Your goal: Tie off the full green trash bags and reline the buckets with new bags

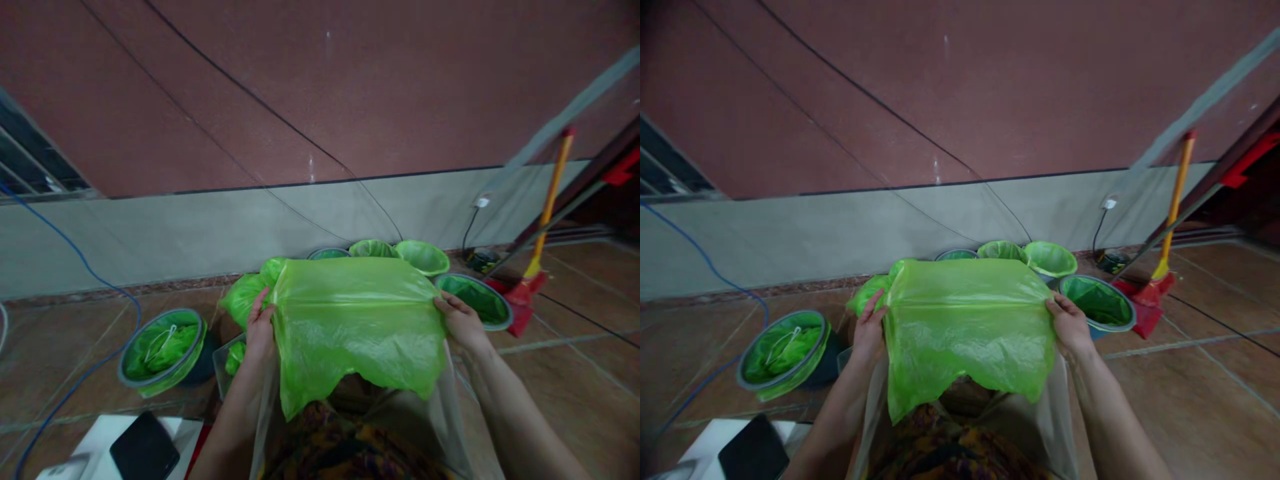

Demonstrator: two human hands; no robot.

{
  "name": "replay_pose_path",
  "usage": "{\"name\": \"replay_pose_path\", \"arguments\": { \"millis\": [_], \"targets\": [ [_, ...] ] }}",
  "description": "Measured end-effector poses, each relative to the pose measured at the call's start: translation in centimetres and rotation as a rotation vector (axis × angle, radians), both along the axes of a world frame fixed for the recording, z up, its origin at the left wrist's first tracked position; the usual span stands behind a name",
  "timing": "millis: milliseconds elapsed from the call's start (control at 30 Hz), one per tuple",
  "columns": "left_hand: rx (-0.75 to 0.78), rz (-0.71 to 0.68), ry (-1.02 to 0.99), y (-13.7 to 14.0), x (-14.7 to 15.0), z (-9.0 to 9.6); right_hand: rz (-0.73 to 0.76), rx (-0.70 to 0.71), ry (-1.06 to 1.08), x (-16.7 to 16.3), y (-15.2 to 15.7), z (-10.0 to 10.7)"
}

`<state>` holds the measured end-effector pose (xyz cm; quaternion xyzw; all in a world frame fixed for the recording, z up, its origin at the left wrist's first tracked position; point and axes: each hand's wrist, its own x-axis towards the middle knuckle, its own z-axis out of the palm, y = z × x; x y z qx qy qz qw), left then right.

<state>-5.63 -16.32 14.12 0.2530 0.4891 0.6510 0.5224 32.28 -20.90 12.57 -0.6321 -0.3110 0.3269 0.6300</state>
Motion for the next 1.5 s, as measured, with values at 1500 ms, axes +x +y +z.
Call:
{"name": "replay_pose_path", "arguments": {
  "millis": [1500],
  "targets": [
    [0.415,-0.087,1.136,2.5,-7.3,3.6,0.408,0.115,-0.638,0.4,-3.1,4.0]
  ]
}}
